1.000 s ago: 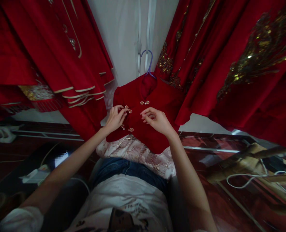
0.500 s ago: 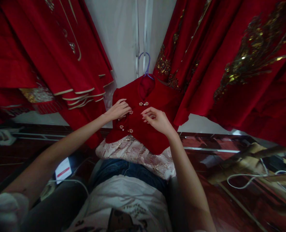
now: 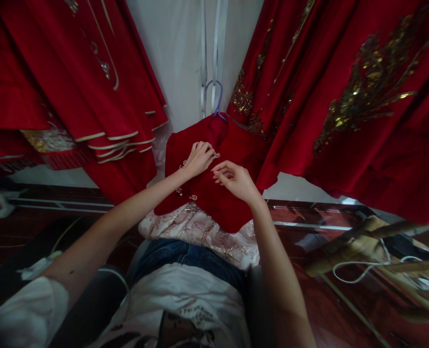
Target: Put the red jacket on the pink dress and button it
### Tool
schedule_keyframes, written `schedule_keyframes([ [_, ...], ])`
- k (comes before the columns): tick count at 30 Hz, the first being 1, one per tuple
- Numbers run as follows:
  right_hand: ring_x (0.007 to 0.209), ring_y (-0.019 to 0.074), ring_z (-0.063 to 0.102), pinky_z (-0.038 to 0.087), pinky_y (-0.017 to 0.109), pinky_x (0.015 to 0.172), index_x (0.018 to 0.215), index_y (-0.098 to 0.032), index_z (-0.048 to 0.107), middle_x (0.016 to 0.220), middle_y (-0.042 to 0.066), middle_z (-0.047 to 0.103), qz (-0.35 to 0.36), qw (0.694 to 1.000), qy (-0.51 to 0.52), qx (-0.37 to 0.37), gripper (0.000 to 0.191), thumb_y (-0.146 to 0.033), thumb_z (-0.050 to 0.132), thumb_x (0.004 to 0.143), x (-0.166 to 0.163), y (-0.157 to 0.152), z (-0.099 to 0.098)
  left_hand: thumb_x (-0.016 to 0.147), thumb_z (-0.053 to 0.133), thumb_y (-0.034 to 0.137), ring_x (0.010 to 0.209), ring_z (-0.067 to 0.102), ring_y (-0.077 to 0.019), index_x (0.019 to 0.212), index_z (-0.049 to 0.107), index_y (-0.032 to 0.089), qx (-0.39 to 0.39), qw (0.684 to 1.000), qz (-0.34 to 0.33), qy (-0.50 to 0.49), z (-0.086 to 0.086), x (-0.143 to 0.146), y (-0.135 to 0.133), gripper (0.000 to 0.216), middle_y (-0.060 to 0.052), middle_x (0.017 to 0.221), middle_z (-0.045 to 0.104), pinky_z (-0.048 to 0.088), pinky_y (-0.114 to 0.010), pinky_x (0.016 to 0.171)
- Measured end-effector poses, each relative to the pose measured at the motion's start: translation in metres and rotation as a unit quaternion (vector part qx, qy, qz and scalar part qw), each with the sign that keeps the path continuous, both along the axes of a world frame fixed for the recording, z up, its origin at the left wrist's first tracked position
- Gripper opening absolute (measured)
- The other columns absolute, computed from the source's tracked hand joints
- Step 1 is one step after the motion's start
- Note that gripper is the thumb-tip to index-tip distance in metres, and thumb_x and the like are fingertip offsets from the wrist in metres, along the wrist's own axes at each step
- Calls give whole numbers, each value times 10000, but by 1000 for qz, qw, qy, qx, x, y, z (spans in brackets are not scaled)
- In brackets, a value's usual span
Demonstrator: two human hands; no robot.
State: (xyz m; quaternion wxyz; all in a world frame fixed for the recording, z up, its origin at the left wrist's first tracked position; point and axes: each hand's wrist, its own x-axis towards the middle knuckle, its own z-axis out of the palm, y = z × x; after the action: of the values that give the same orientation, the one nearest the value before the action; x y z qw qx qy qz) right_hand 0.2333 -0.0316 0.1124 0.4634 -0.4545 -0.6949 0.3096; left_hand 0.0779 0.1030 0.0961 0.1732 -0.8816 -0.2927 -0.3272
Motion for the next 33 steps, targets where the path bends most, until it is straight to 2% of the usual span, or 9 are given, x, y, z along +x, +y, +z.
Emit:
schedule_keyframes([
  [4,772,158,699,591,291,688,970,-174,605,876,61,687,-3,1000,6,-2,246,-383,609,840,3,0,0,939,448,241,1053,492,-298,1015,624,100,30,999,25,1,-2,1,-3,238,-155,1054,575,348,-493,983],
  [10,763,176,705,596,316,688,975,-176,610,869,64,689,-6,1000,-14,4,246,-384,604,843,5,4,-4,940,453,269,1070,490,-295,1018,615,117,2,999,45,10,-3,3,-2,235,-152,1074,577,353,-484,974],
  [14,766,186,708,601,333,696,979,-185,612,864,62,697,-6,1000,-23,5,249,-394,601,845,6,6,-6,922,494,269,1050,507,-266,1023,597,148,-25,1000,15,5,2,2,-1,189,-115,1044,600,350,-467,992],
  [19,773,187,711,601,334,699,976,-188,607,874,65,700,-5,999,-32,7,239,-392,589,854,6,7,-8,915,490,214,991,552,-202,1014,567,168,-26,998,-49,5,4,-2,2,133,-45,924,644,223,-471,1137],
  [25,767,185,711,598,334,694,988,-187,610,873,62,701,-3,999,-35,8,228,-372,580,858,7,10,-10,911,522,230,940,596,-186,980,552,173,-54,997,-62,-5,7,-2,11,94,-25,877,666,192,-498,1160],
  [33,793,195,701,589,365,722,982,-194,615,882,62,700,-4,998,-61,9,219,-375,559,872,6,11,-15,907,536,225,919,615,-180,979,541,179,-51,996,-66,-12,10,-5,9,86,-12,866,671,149,-517,1177],
])
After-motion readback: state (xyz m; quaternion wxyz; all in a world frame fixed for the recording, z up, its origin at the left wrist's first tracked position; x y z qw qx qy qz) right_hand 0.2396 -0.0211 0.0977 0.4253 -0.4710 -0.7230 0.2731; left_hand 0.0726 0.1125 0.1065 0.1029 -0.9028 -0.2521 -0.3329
